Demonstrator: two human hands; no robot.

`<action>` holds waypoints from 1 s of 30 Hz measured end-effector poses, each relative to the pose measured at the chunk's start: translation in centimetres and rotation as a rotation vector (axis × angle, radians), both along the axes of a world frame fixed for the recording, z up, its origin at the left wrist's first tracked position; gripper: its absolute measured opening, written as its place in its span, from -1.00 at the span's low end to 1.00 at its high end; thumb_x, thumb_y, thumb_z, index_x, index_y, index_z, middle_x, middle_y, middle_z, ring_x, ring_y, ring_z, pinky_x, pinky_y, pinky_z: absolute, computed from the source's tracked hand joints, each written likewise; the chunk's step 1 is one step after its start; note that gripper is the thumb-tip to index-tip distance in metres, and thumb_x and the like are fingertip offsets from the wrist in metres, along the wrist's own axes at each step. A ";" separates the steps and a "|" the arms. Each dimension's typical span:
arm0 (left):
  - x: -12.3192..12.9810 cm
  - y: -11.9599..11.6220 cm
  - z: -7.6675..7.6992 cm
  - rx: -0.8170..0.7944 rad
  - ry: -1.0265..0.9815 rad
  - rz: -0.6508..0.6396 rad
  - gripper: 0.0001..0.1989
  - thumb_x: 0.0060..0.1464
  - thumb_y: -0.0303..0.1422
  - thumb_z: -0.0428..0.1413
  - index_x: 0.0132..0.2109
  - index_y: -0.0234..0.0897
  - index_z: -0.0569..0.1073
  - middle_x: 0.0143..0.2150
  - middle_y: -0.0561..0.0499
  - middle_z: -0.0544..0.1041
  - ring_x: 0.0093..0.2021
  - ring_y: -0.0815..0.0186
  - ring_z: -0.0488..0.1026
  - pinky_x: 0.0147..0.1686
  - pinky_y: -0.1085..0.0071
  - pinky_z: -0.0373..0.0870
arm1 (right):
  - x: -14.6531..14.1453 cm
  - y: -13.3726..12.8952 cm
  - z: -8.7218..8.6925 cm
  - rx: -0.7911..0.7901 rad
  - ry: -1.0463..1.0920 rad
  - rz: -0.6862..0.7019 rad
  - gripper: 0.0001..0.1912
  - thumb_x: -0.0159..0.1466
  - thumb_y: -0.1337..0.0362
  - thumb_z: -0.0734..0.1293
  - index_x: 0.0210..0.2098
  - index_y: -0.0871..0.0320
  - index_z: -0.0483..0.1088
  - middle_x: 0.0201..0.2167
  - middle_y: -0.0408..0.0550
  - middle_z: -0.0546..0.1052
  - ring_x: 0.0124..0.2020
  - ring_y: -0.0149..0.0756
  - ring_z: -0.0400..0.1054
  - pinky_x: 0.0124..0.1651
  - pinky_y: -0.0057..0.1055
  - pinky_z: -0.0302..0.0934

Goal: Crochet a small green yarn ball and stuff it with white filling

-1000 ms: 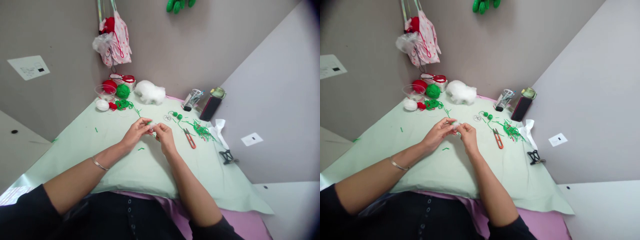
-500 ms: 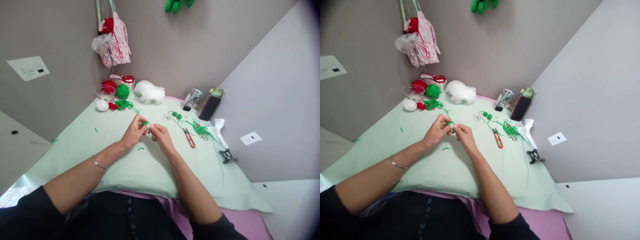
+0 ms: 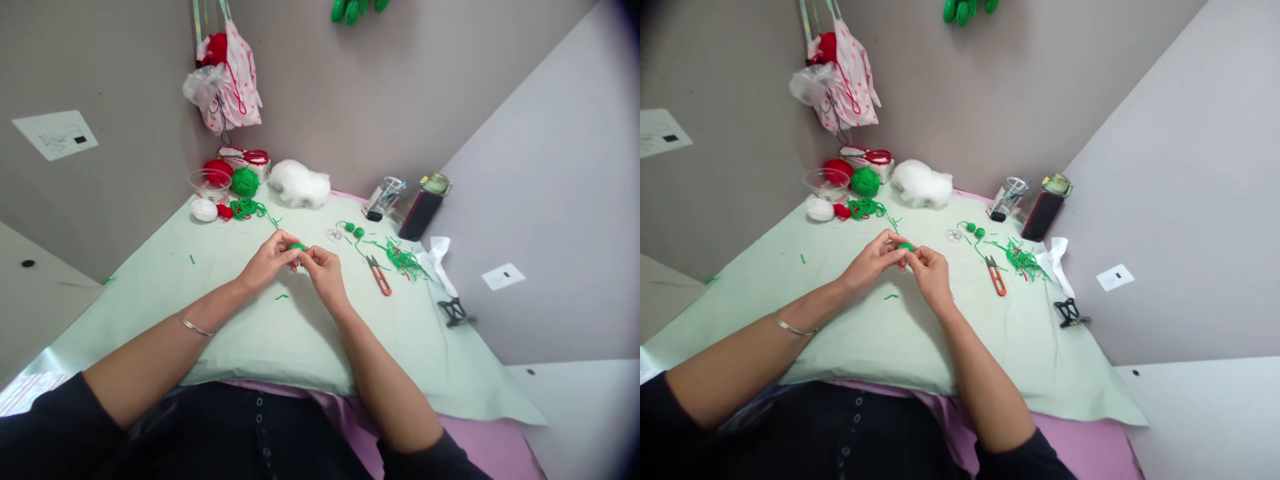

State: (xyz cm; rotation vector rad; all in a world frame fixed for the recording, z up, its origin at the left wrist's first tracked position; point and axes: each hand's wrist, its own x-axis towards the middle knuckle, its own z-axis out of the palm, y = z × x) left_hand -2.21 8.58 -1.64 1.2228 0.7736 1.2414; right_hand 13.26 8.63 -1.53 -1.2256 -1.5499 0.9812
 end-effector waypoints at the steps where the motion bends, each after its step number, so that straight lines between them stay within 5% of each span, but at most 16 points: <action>1: 0.1 0.0 0.0 -0.007 0.000 0.008 -0.73 0.10 -0.27 0.27 -0.15 -0.26 0.39 -0.35 0.06 0.55 -0.40 0.36 0.47 -0.28 0.36 0.43 | -0.1 -0.1 0.0 0.007 -0.016 -0.005 -0.59 0.22 -0.03 0.34 -0.59 0.09 0.28 -0.66 -0.28 0.22 -0.55 -0.43 -0.02 -0.42 -0.39 -0.10; 8: 0.7 0.0 -0.7 -0.036 -0.001 0.183 -0.79 0.07 -0.42 0.22 -0.17 -0.23 0.36 -0.46 0.16 0.47 -0.49 0.42 0.35 -0.40 0.45 0.32 | -1.2 -1.8 0.1 0.096 -0.146 0.031 -0.77 0.33 0.14 0.24 -0.44 0.05 0.35 -0.51 -0.21 0.41 -0.48 -0.34 0.17 -0.30 -0.38 0.02; 15: 1.3 0.0 -1.4 -0.093 -0.002 0.272 -0.90 0.08 -0.36 0.18 -0.26 -0.21 0.40 -0.61 0.21 0.33 -0.62 0.41 0.24 -0.57 0.46 0.17 | -2.4 -2.5 0.3 0.066 -0.138 0.038 -0.82 0.29 0.21 0.25 -0.45 0.04 0.35 -0.50 -0.18 0.48 -0.46 -0.30 0.24 -0.26 -0.36 0.06; 30: 1.2 -0.2 -1.0 -0.082 -0.103 0.082 -0.75 0.13 -0.23 0.24 -0.11 -0.26 0.48 -0.26 0.03 0.57 -0.32 0.35 0.50 -0.17 0.35 0.50 | -1.1 -0.1 -0.7 -0.202 0.230 -0.070 -0.59 0.13 -0.06 0.37 -0.60 0.08 0.24 -0.64 -0.27 0.30 -0.60 -0.48 0.00 -0.53 -0.44 -0.08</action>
